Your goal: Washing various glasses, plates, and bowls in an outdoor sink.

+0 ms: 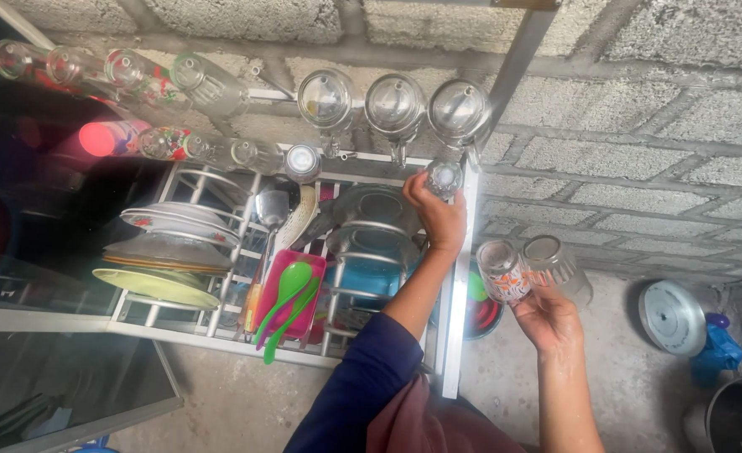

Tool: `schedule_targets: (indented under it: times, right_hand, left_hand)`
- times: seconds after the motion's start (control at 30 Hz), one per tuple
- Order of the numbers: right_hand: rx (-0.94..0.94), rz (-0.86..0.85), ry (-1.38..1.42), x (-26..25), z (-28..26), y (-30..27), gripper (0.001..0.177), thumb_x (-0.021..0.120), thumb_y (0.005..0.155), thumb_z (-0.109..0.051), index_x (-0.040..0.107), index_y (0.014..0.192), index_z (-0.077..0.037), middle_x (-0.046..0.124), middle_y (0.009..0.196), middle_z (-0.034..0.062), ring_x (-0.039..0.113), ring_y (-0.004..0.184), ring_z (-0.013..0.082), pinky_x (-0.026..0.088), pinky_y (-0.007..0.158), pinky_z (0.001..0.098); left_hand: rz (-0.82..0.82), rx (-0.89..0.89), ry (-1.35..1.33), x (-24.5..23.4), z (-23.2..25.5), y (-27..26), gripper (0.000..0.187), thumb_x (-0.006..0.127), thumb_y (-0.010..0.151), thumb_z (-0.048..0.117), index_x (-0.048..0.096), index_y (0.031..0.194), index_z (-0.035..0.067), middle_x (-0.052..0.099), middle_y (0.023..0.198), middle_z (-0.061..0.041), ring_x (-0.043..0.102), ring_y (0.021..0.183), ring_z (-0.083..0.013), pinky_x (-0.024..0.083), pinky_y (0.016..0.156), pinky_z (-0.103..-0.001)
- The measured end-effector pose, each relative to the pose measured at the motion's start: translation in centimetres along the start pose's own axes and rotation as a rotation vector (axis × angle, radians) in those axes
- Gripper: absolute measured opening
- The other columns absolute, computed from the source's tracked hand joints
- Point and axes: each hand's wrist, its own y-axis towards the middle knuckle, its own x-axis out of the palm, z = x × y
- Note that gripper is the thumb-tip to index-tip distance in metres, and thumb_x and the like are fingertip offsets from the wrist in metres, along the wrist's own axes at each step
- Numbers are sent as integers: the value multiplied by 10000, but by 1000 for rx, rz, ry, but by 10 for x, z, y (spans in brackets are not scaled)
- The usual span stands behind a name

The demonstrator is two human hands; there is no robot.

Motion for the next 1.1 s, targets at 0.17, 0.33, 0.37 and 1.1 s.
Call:
schedule_targets:
  times: [0.17, 0.33, 0.37, 1.1]
  right_hand:
    - [28, -69, -33, -2, 14, 28, 587, 747, 742, 58, 605, 1289, -102, 667, 1280, 62, 616, 1215, 237, 472, 1033, 480]
    - [107, -127, 19, 14, 36, 54, 537, 756, 789, 56, 612, 1289, -75, 654, 1286, 68, 616, 1182, 208, 504, 1000, 391]
    - [127, -175, -65, 22, 43, 55, 538, 754, 774, 46, 629, 1282, -79, 669, 1250, 73, 618, 1108, 209, 495, 898, 378]
    - [173, -212, -164, 32, 91, 60, 418, 760, 721, -5, 672, 1126, -64, 716, 1089, 92, 662, 1022, 236, 505, 806, 414]
  left_hand:
    - [-157, -80, 90, -22, 2, 8, 734, 741, 753, -63, 372, 1382, 17, 375, 1415, -231, 463, 1355, -420, 394, 1166, -455]
    - [-254, -27, 137, -102, 22, 3, 739, 613, 772, -167, 493, 1464, 60, 459, 1490, -175, 494, 1461, -359, 416, 1237, -443]
    - [-477, -301, -301, -124, 35, 8, 774, 584, 764, -99, 461, 1512, 60, 449, 1546, -155, 473, 1471, -325, 436, 1170, -413]
    - [-287, 78, 164, -86, -4, 84, 809, 826, 780, -3, 415, 1476, 26, 423, 1457, -222, 498, 1338, -437, 449, 1107, -468]
